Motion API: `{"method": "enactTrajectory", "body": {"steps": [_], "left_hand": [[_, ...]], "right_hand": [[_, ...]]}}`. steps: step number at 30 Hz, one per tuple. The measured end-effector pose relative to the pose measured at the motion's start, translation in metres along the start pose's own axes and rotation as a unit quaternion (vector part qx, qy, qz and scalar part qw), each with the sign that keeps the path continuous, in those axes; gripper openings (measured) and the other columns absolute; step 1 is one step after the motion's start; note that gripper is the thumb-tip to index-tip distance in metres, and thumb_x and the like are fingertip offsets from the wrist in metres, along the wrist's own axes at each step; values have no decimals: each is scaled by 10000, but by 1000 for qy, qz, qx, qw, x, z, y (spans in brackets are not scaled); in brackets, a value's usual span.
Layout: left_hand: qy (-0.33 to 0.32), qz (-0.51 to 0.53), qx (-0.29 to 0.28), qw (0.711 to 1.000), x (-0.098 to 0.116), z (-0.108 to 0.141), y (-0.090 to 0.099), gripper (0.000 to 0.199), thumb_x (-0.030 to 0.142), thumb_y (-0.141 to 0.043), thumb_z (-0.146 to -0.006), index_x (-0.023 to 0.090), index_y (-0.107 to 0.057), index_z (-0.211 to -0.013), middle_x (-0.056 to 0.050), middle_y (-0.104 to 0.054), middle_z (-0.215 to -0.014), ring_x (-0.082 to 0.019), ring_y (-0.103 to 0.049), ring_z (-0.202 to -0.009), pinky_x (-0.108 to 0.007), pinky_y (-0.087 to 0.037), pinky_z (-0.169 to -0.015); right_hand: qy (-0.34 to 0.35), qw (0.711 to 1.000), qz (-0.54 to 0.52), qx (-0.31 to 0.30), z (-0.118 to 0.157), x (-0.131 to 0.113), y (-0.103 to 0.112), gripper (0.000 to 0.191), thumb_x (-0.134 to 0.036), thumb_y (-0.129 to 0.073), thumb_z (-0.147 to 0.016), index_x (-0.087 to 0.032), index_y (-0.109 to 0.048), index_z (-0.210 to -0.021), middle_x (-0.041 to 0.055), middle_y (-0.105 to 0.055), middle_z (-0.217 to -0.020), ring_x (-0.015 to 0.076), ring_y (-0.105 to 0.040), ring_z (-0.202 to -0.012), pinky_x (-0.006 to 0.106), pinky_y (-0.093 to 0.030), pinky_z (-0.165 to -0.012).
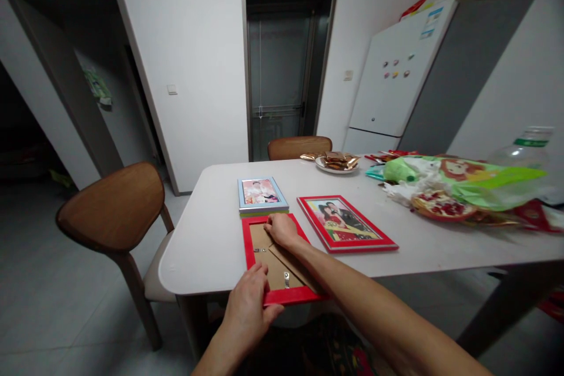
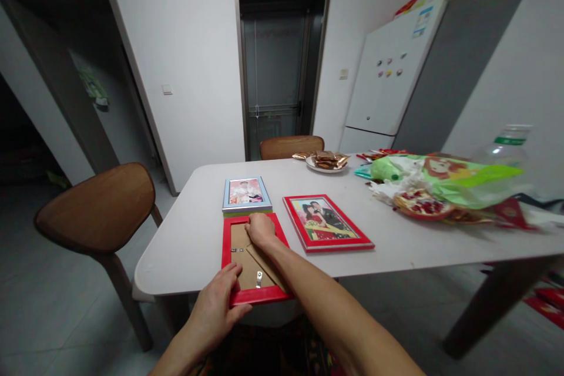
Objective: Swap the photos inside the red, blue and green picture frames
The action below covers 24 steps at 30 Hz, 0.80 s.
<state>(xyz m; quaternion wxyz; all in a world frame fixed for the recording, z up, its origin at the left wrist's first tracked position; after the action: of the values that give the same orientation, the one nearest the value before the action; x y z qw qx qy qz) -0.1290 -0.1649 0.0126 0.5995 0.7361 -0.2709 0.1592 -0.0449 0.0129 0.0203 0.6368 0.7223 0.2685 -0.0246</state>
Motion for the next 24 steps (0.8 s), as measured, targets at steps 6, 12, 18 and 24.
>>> {"method": "enactTrajectory", "body": {"steps": [6, 12, 18, 24], "left_hand": [[3, -16, -4, 1000, -1, 0, 2, 561, 253, -653, -595, 118, -486, -1113, -151, -486, -1198, -255, -399, -1145, -395, -325, -957], [12, -95, -52, 994, 20, -1, 5, 547, 238, -654, -579, 91, -499, -1083, -182, -442, -1231, -294, -363, -1166, -469, -240, -988], [-38, -113, -100, 988, 45, -16, -22, 407, 69, -516, -605, 86, -529, -1011, -195, -378, -1273, -298, -298, -1204, -485, -262, -970], [-52, 34, 15, 998, 48, -20, 0, 459, 84, -491, -641, 119, -435, -1096, -166, -451, -1222, -263, -392, -1149, -450, -309, -953]], "right_hand": [[-51, 999, -2, 11, -7, 2, -6, 192, -256, -504, -714, -148, -628, -814, 115, -641, -831, 187, -576, -785, 238, -375, -614], [-22, 997, -63, 28, -1, 3, 15, 234, -272, -445, -756, -130, -630, -745, 109, -650, -779, 167, -584, -723, 234, -385, -619], [26, 984, -173, 42, 37, 34, 55, 229, -263, -431, -737, -144, -622, -778, 50, -652, -790, 134, -578, -734, 217, -407, -658], [-131, 831, -531, 100, 89, 67, 61, 279, -330, -484, -691, -150, -554, -893, 27, -605, -696, 113, -547, -549, 215, -403, -473]]}}
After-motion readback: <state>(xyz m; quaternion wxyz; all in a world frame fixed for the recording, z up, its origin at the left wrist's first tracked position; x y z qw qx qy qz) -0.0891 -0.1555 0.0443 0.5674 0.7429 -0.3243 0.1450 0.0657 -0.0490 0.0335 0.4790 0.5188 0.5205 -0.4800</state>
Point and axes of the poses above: each hand's wrist, its own z-axis away from the middle knuckle, its own y-axis out of the back of the hand, x = y × z, the point moved 3 cm from there along -z, towards the middle knuckle
